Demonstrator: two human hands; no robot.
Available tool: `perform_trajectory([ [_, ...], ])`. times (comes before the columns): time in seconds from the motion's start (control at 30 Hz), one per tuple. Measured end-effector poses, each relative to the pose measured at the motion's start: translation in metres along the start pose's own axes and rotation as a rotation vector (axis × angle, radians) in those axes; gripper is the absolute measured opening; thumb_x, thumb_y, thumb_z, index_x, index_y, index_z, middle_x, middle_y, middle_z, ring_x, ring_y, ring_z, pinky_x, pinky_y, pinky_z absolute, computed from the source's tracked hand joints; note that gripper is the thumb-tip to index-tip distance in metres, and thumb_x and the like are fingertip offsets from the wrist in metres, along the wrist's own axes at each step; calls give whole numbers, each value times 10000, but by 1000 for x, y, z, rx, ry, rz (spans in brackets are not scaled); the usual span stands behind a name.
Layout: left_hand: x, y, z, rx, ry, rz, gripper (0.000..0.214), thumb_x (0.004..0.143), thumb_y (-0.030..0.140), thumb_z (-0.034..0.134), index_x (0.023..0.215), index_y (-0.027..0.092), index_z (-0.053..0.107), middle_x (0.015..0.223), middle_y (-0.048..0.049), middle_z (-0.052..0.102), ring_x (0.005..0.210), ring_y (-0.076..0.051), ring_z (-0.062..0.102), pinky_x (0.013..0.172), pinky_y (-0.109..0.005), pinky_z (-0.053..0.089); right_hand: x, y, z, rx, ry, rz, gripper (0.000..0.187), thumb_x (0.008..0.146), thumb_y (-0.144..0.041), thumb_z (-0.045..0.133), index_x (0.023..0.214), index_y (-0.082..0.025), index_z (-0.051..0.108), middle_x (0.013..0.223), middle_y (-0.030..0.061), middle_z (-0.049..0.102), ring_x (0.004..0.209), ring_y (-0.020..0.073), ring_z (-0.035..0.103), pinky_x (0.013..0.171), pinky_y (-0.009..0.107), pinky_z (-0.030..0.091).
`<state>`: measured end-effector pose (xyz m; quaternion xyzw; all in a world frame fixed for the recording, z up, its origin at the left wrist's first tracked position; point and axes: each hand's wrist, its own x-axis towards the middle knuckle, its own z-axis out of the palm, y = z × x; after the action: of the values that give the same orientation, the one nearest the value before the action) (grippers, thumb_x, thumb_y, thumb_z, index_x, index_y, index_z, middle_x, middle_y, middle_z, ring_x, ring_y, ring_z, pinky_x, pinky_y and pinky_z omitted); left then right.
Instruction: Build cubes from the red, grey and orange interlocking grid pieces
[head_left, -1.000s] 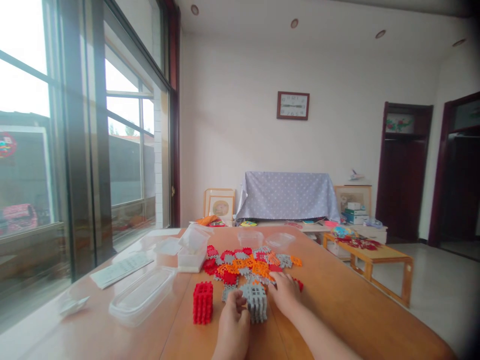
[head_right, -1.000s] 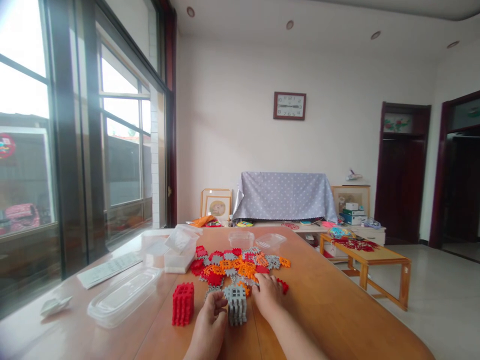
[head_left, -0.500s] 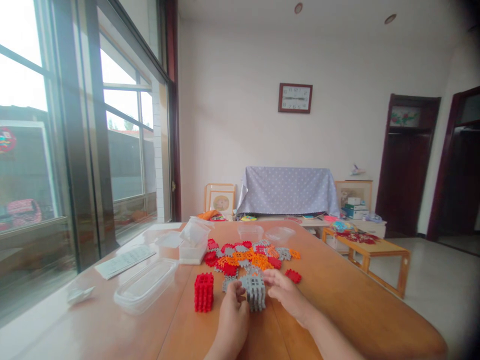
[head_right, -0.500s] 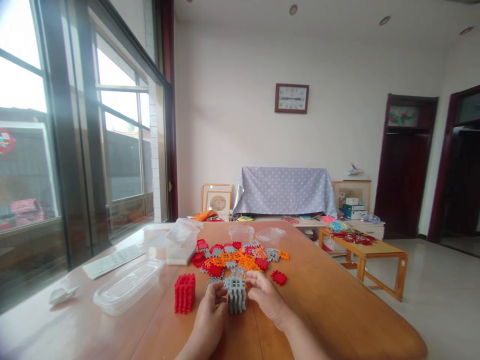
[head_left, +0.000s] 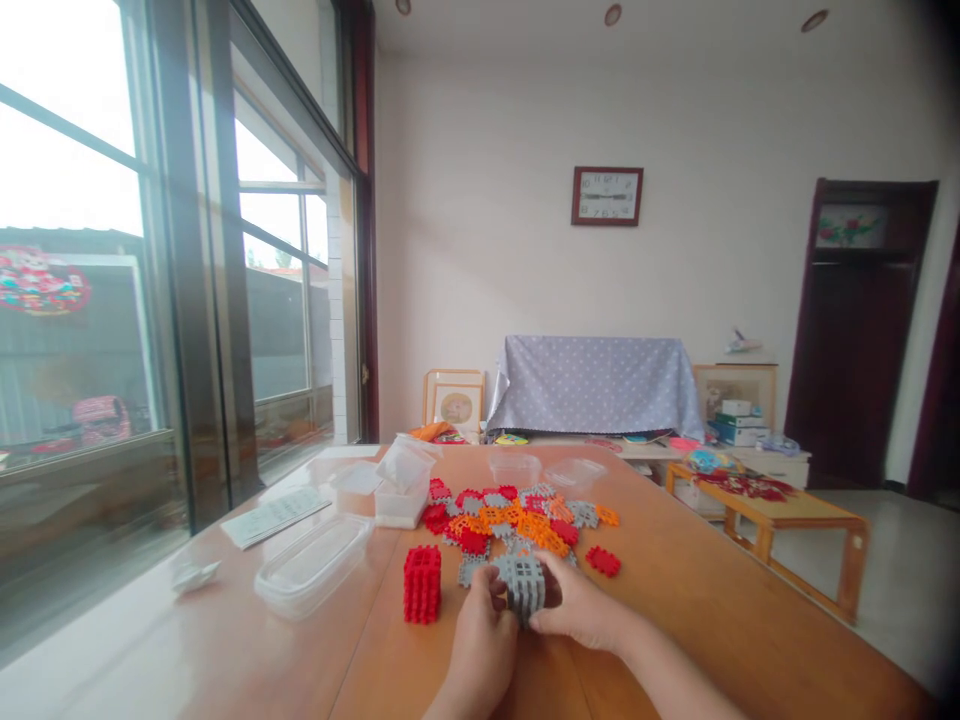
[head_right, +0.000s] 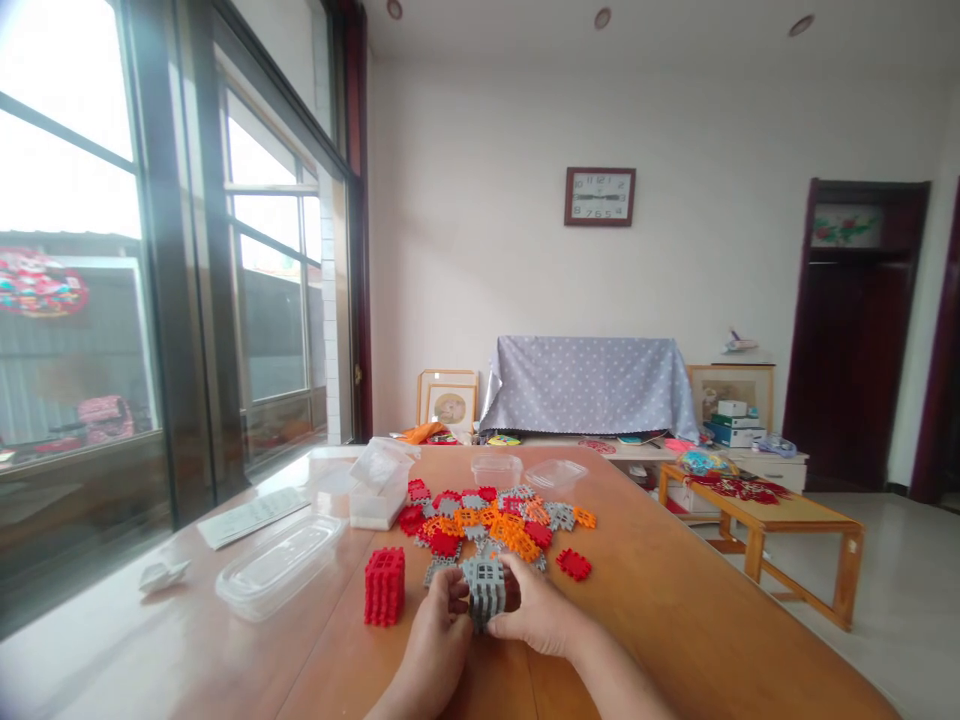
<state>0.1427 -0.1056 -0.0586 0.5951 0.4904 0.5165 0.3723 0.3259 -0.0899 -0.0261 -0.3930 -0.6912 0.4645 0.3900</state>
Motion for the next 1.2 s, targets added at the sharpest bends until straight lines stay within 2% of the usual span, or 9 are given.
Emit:
perform_trajectory([
  [0.27, -3, 3, 0, 56, -27, -30, 575, 683, -2, 499, 1223, 191, 476, 1202, -101, 670, 1041, -176, 663, 912, -242, 463, 5, 7, -1, -68, 17, -17, 567, 625, -162, 751, 1161, -211, 571, 1115, 40, 715, 1045, 264, 667, 898, 370, 524],
  [0.4, -4, 4, 0, 46, -44, -16, 602, 673, 1, 502, 1241, 197, 478, 1232, -100, 672, 1074, -189, 662, 920, -253, 465, 5, 5, -4, -62, -30, 26, 490, 625, -173, 756, 1087, -204, 595, 1039, 31, 730, 992, 260, 675, 847, 360, 536],
  [0.5, -4, 6, 0, 58, -45, -20, 609, 674, 13, 515, 1251, 207, 487, 1242, -94, 677, 1093, -209, 658, 935, -270, 461, 7, 2, -8, -90, -69, 37, 507, 608, -186, 778, 1086, -207, 610, 1041, 33, 726, 993, 267, 667, 850, 368, 532],
  [0.73, -7, 12, -1, 123, -22, -67, 656, 670, 51, 571, 1303, 203, 494, 1269, -110, 670, 1114, -254, 648, 958, -311, 452, 14, 0, -15, -312, -65, 33, 549, 557, -229, 828, 1074, -196, 645, 1081, 43, 700, 1022, 281, 635, 886, 379, 507],
  [1.0, -9, 18, -3, 143, -37, -80, 647, 678, 59, 587, 1303, 195, 496, 1248, -116, 675, 1087, -250, 651, 946, -308, 452, 11, -12, -15, -307, -91, 26, 529, 546, -214, 816, 1057, -192, 679, 1023, 35, 708, 943, 261, 640, 827, 347, 505],
  [1.2, -10, 22, -3, 156, -45, -69, 630, 666, 39, 560, 1274, 198, 515, 1242, -99, 683, 1088, -233, 651, 917, -277, 454, 10, -7, -14, -288, -31, 18, 513, 508, -220, 834, 1002, -196, 699, 1001, 39, 710, 935, 268, 626, 825, 356, 505],
])
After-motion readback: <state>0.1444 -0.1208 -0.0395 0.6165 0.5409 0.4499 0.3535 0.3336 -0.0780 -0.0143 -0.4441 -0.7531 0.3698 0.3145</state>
